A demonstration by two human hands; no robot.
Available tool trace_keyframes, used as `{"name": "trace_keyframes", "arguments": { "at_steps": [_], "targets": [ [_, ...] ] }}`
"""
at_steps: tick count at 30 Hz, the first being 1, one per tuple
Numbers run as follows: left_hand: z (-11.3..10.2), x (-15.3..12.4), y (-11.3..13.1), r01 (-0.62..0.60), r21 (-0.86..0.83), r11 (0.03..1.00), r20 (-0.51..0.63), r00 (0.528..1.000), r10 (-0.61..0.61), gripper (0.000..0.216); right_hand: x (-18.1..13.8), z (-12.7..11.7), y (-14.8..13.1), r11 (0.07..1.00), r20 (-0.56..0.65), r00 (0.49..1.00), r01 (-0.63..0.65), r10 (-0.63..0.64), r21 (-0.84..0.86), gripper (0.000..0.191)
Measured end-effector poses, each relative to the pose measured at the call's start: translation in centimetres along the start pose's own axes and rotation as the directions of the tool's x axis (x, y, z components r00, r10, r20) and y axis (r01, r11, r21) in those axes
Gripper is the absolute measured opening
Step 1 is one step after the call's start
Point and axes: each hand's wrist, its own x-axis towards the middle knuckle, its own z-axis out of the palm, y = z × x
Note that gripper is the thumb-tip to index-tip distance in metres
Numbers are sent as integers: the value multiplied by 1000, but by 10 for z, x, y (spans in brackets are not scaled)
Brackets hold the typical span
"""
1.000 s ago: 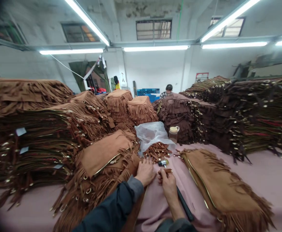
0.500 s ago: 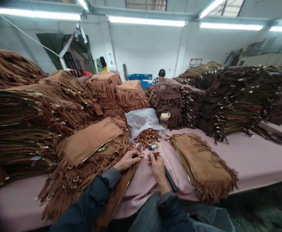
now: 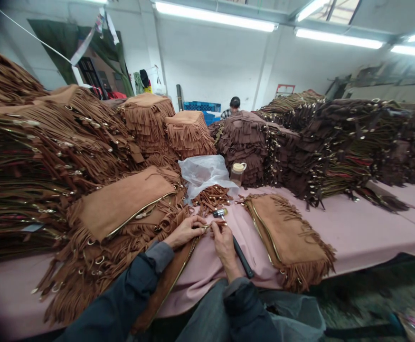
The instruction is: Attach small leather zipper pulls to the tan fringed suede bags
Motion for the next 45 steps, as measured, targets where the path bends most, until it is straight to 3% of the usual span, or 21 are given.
{"name": "trace_keyframes", "arguments": {
  "at_steps": [12,22,27,30,34,39,45],
  "targets": [
    [5,3,-4,-21,151,988,-29,999,26,30,-3,3,-5,999,94,995,31,-30,-10,50],
    [7,-6,1,-113,243,963,-51,990,129,29,-9,-2,-16,991,208,976,88,-65,-105,41],
    [5,-6,3,-167,232,958,-21,984,177,22,-2,-5,-2,951,124,962,262,-243,-166,31],
    [4,-6,3,-174,246,954,-26,982,186,22,2,-2,6,896,176,927,367,-331,-251,28],
    [3,-8,4,-214,262,941,-22,973,228,23,2,1,8,897,203,934,343,-295,-278,27],
    [4,-11,7,-233,288,929,-28,968,251,20,-4,3,1,913,150,955,291,-257,-285,25],
    [4,-10,7,-226,223,948,-96,963,252,20,-5,2,-10,928,196,960,251,-201,-276,26]
  ]
}}
